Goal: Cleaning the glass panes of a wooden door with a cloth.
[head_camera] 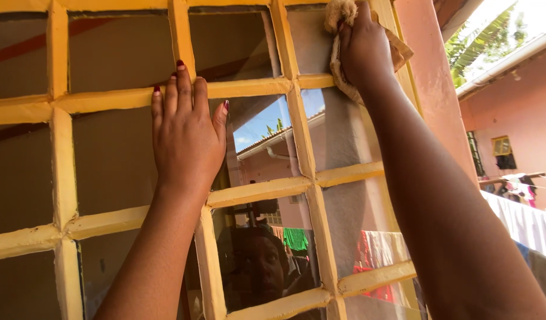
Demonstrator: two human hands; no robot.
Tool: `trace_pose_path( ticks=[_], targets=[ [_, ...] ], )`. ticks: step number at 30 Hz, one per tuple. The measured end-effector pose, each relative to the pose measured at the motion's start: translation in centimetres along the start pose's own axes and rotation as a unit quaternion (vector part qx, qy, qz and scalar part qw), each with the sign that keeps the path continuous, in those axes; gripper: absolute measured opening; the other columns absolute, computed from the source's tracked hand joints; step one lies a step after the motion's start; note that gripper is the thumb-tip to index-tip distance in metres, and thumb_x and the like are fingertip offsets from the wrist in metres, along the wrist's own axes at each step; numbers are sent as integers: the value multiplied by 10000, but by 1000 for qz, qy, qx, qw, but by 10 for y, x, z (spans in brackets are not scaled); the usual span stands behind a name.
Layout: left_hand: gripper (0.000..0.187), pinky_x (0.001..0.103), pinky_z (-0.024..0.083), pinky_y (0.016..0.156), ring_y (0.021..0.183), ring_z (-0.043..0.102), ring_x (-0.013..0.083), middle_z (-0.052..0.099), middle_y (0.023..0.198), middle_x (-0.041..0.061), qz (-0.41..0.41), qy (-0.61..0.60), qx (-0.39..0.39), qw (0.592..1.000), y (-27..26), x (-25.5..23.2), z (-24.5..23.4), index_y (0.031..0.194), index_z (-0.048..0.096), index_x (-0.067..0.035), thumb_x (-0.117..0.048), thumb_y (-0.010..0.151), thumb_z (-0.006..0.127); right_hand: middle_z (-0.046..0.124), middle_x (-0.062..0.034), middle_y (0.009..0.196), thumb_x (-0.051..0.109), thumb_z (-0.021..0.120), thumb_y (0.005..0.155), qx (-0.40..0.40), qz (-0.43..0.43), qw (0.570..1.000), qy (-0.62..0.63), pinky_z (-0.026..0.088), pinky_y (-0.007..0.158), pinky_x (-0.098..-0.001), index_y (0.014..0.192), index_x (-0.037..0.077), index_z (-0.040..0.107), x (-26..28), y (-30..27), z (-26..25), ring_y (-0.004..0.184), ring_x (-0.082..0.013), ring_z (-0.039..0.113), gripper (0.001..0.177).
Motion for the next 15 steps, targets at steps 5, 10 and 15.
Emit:
trace_pose_path(
  ticks=[5, 10, 15],
  targets=[
    [545, 518, 230, 1229, 1465, 377, 406, 406, 1595, 275, -7, -29, -5, 1000, -1, -1, 1, 1437, 531, 51, -371, 1092, 522, 690, -298, 877, 213, 572, 1078, -6, 38, 995, -88, 493, 694, -621, 1291, 11, 453, 7, -23, -5, 807, -530, 652, 317],
    [557, 511, 220, 1250, 1471, 374, 420, 401, 1593, 294, -12, -39, -30, 999, -1, 1, 5, 1454, 519, 76, -368, 1117, 533, 709, -273, 897, 222, 560, 1060, 0, 81, 985, -150, 516, 736, -605, 1208, 10, 480, 35, -42, -6, 824, -492, 681, 271],
    [570, 502, 222, 1243, 1467, 372, 423, 404, 1583, 294, -22, -54, -44, 997, -4, 4, 7, 1433, 531, 81, -372, 1089, 563, 733, -245, 979, 179, 569, 1008, -4, -1, 993, -119, 528, 751, -584, 1309, 35, 503, 85, -47, 5, 855, -454, 701, 340]
  ],
)
Point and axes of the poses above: each hand's wrist, its own y-axis towards the middle knuckle, its own z-axis out of the palm, x = y × z, the point moved 7 cm from there along y, towards the middle knuckle
